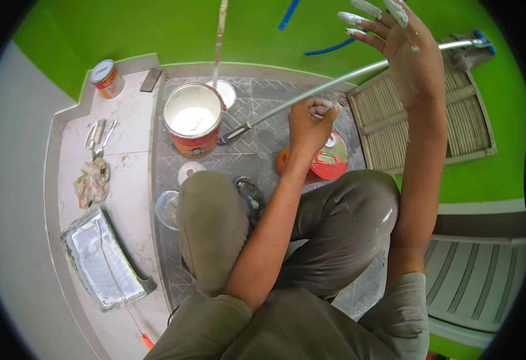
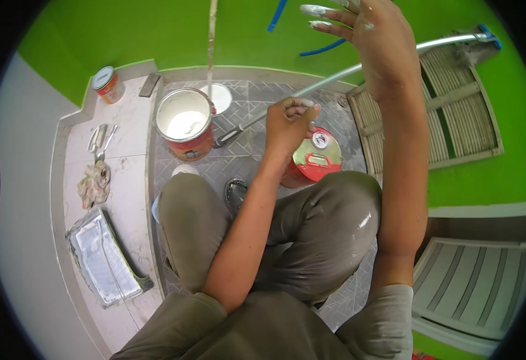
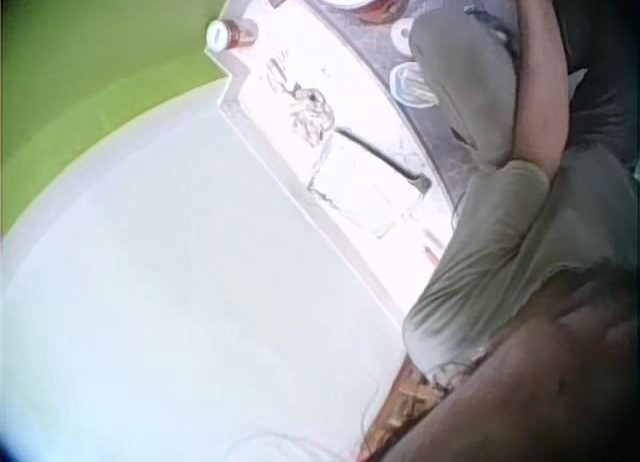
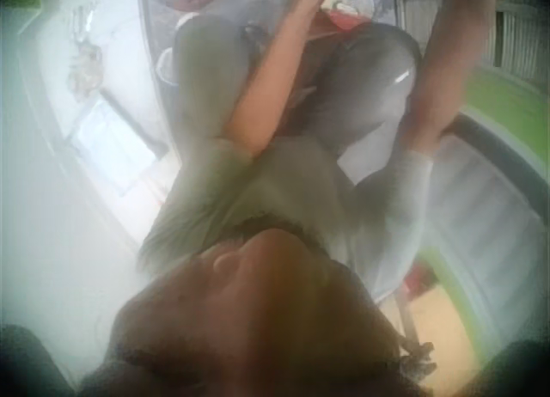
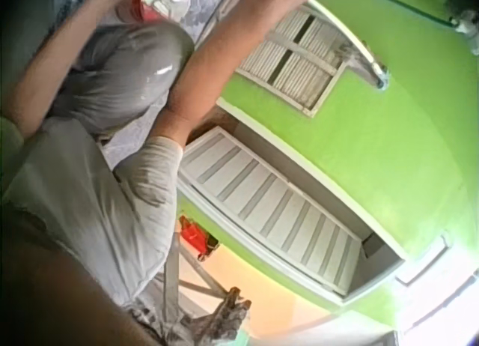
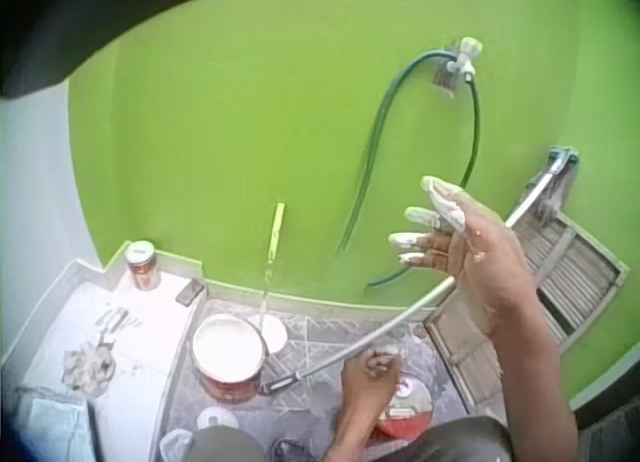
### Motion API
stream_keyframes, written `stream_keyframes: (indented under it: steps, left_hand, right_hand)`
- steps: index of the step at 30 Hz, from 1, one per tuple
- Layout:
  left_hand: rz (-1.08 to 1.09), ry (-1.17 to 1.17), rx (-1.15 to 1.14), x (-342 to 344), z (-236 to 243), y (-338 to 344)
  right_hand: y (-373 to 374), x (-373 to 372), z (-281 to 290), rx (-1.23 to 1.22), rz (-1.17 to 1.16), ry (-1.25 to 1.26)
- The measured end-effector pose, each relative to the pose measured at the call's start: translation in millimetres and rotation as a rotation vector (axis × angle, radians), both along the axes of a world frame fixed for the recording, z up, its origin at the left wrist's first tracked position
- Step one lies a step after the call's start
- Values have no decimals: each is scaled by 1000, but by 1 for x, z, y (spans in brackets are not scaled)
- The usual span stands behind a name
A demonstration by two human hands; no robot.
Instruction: The person pours liquid from a plastic bottle into a bucket of white paint, wipes paint from their fingers using a cloth, and presses the lid onto a paint can by hand.
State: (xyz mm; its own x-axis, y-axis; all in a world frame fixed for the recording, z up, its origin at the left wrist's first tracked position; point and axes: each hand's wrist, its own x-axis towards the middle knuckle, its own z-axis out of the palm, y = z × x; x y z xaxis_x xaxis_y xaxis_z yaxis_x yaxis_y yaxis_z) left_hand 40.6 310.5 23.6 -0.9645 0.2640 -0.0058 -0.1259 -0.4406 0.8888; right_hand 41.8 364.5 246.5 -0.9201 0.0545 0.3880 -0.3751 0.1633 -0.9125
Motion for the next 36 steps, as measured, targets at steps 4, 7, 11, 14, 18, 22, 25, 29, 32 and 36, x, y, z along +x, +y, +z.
stream_keyframes:
  steps: [4,7,11,14,18,22,25,29,32,36]
  left_hand:
    - [-157,129,-200,31,-23,71]
    - [-175,519,-616,43,-41,80]
    - [-365,587,-1005,36,-60,74]
    - [-360,703,-1193,49,-74,76]
    - [-258,749,-1196,58,-96,86]
    - [-168,897,-1197,55,-119,88]
    - [-174,1084,-1267,57,-127,86]
    - [-228,1292,-1325,54,-118,85]
    - [-286,1271,-1385,40,-102,87]
    - [-464,1123,-1348,21,-79,93]
  right_hand:
    - [33,35,7,91,-305,-122]
    - [57,57,17,315,-480,-197]
    - [101,77,35,484,-544,-194]
    - [141,59,28,880,-657,-182]
    - [190,40,-5,843,-671,-435]
    - [232,36,-54,477,-584,-539]
    - [264,44,-80,471,-560,-611]
    - [297,44,-110,597,-562,-626]
    - [316,40,-143,751,-623,-533]
    - [352,19,-198,577,-571,-568]
